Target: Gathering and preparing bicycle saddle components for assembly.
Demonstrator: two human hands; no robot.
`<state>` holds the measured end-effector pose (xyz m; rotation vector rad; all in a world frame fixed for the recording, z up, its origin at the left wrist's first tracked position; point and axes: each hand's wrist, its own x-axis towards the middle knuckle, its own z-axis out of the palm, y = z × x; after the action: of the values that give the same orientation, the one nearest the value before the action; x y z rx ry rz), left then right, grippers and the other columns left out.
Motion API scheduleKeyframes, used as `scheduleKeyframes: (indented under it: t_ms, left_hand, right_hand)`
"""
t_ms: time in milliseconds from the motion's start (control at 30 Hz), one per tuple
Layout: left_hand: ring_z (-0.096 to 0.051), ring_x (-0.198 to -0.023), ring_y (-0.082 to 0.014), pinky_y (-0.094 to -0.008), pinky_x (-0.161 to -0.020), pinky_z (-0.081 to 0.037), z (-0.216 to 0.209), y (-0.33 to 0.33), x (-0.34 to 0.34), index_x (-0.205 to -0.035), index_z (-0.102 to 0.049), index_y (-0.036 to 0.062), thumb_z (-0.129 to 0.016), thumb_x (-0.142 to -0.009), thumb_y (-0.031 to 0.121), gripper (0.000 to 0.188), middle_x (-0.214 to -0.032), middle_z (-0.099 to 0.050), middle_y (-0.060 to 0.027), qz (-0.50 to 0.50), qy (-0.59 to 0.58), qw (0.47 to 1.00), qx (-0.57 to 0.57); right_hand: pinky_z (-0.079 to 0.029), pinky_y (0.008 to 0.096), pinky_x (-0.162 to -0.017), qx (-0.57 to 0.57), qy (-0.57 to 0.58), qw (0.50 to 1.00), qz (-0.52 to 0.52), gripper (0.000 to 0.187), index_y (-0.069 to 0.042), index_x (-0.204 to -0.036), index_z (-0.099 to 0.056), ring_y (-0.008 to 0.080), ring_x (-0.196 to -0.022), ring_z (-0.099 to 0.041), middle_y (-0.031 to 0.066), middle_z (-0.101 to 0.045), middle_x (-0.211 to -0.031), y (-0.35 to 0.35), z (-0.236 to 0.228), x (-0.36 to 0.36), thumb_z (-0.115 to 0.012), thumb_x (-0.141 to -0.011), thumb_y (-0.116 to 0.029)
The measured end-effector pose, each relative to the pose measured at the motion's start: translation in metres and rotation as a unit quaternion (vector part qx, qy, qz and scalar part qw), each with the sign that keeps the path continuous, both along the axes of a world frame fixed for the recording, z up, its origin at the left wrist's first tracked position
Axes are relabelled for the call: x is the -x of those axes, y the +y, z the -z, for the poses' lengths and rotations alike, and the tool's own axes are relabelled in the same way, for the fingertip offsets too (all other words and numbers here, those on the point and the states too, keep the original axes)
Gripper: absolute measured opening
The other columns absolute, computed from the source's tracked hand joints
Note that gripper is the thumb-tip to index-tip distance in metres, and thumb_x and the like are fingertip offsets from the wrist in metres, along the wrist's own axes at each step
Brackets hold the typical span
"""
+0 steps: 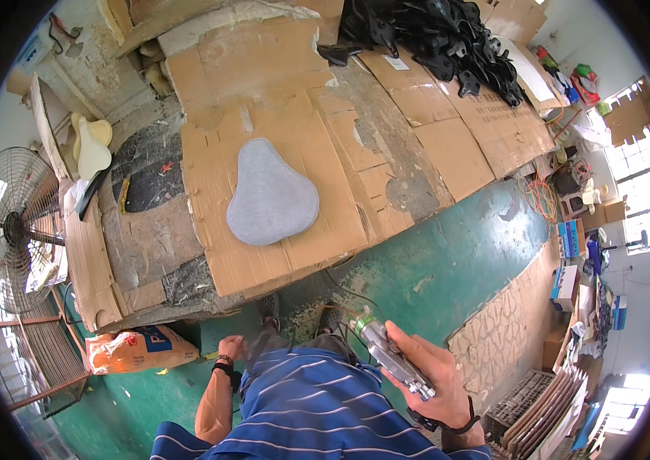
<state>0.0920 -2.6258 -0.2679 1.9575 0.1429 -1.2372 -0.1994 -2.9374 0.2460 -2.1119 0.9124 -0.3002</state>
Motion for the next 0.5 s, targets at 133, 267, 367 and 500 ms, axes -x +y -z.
scheduleKeyframes:
  t_ms: [133, 267, 367, 500]
  left_hand:
    - [-0.068, -0.065, -0.015, -0.03, -0.059, -0.056, -0.006, -0.005, 0.002, -0.098, -0.074, -0.001, -0.067, -0.093, 0.02, 0.022, -0.077, -0.072, -0.0065, -0.018, 0.021, 1.0, 0.006]
    - [-0.069, -0.067, -0.0171, -0.0328, -0.058, -0.058, 0.009, 0.005, 0.006, -0.099, -0.075, 0.0022, -0.065, -0.092, 0.017, 0.019, -0.078, -0.072, -0.0069, -0.028, 0.037, 0.999, 0.002]
    - [-0.07, -0.068, -0.0185, -0.0339, -0.058, -0.059, 0.018, 0.016, 0.011, -0.099, -0.076, 0.0045, -0.064, -0.091, 0.015, 0.018, -0.078, -0.072, -0.0065, -0.042, 0.077, 0.996, -0.028]
    - [-0.071, -0.069, -0.0196, -0.0356, -0.058, -0.059, 0.018, 0.024, 0.018, -0.099, -0.077, 0.0055, -0.064, -0.091, 0.016, 0.018, -0.078, -0.072, -0.0062, 0.025, 0.045, 0.998, -0.046]
  right_hand:
    - [-0.053, 0.0352, -0.07, 0.01, -0.018, 1.0, 0.01, 0.071, -0.004, -0.145, -0.053, 0.0316, -0.079, -0.068, 0.0172, -0.068, -0.095, -0.004, -0.002, -0.003, -0.077, -0.078, 0.005]
    - [-0.053, 0.0347, -0.07, 0.007, 0.001, 1.0, -0.008, 0.071, -0.005, -0.145, -0.054, 0.0317, -0.08, -0.068, 0.0172, -0.068, -0.096, -0.005, -0.007, 0.0, -0.077, -0.078, 0.005]
    - [-0.054, 0.0342, -0.071, -0.011, 0.027, 0.999, -0.017, 0.069, -0.006, -0.143, -0.056, 0.0317, -0.082, -0.069, 0.0171, -0.069, -0.098, -0.004, -0.008, 0.002, -0.076, -0.078, 0.005]
    - [-0.054, 0.0335, -0.072, -0.014, 0.0, 0.999, 0.03, 0.065, -0.003, -0.141, -0.058, 0.0292, -0.082, -0.069, 0.0174, -0.069, -0.099, -0.002, -0.002, 0.002, -0.076, -0.08, 0.003]
